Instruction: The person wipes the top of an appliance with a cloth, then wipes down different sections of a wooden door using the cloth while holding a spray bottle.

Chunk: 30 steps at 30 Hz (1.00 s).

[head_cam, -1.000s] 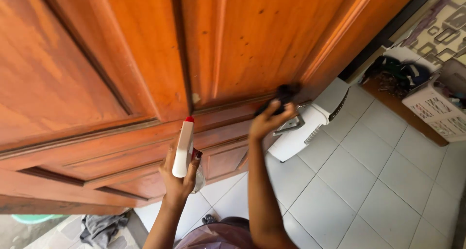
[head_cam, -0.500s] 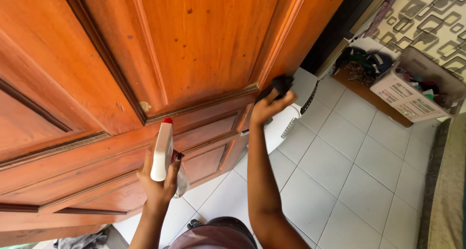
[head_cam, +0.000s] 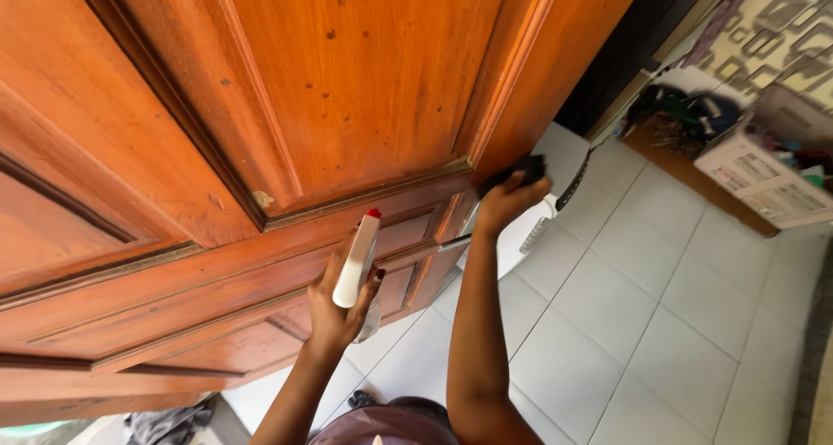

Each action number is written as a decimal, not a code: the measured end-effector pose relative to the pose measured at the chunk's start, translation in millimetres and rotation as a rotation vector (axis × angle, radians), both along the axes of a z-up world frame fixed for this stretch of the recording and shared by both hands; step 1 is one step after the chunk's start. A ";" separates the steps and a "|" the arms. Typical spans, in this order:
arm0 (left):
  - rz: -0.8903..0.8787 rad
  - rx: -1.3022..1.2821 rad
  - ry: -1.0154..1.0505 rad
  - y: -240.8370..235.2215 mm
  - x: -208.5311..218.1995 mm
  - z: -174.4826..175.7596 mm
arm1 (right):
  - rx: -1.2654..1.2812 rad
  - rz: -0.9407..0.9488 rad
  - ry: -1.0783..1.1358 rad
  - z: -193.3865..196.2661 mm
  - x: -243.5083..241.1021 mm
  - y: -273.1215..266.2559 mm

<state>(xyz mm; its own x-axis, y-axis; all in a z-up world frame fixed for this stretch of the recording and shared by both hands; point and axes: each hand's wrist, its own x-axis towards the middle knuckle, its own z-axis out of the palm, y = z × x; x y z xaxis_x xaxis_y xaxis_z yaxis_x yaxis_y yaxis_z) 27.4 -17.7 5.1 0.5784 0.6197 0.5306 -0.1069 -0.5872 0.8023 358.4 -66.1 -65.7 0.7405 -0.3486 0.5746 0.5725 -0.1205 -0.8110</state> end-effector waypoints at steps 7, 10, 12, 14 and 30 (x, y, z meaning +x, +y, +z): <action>-0.033 0.029 0.042 -1.3 -0.2 -15.2 | -0.208 -0.010 -0.147 4.6 -60.4 4.9; -0.064 0.032 0.107 -0.9 -0.3 -22.1 | -0.550 0.037 -0.083 10.6 -70.1 -24.2; -0.073 0.023 0.100 -5.3 -8.4 -21.4 | -0.585 0.071 -0.048 21.6 -56.4 -35.6; -0.086 -0.002 0.085 -7.7 -15.2 -18.8 | -0.609 0.101 -0.041 27.2 -43.2 -48.6; -0.095 -0.071 0.108 -44.0 -32.2 -22.2 | -0.837 0.318 -0.263 -27.8 -51.6 -86.1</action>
<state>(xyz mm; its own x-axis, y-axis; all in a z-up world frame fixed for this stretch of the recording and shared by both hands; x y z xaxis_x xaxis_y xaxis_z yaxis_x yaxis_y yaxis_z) -4.8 -61.7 -17.0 0.6873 0.5933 0.4191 -0.0702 -0.5199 0.8513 306.8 -152.2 -93.5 0.5407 0.4519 0.7096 0.8318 -0.4131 -0.3708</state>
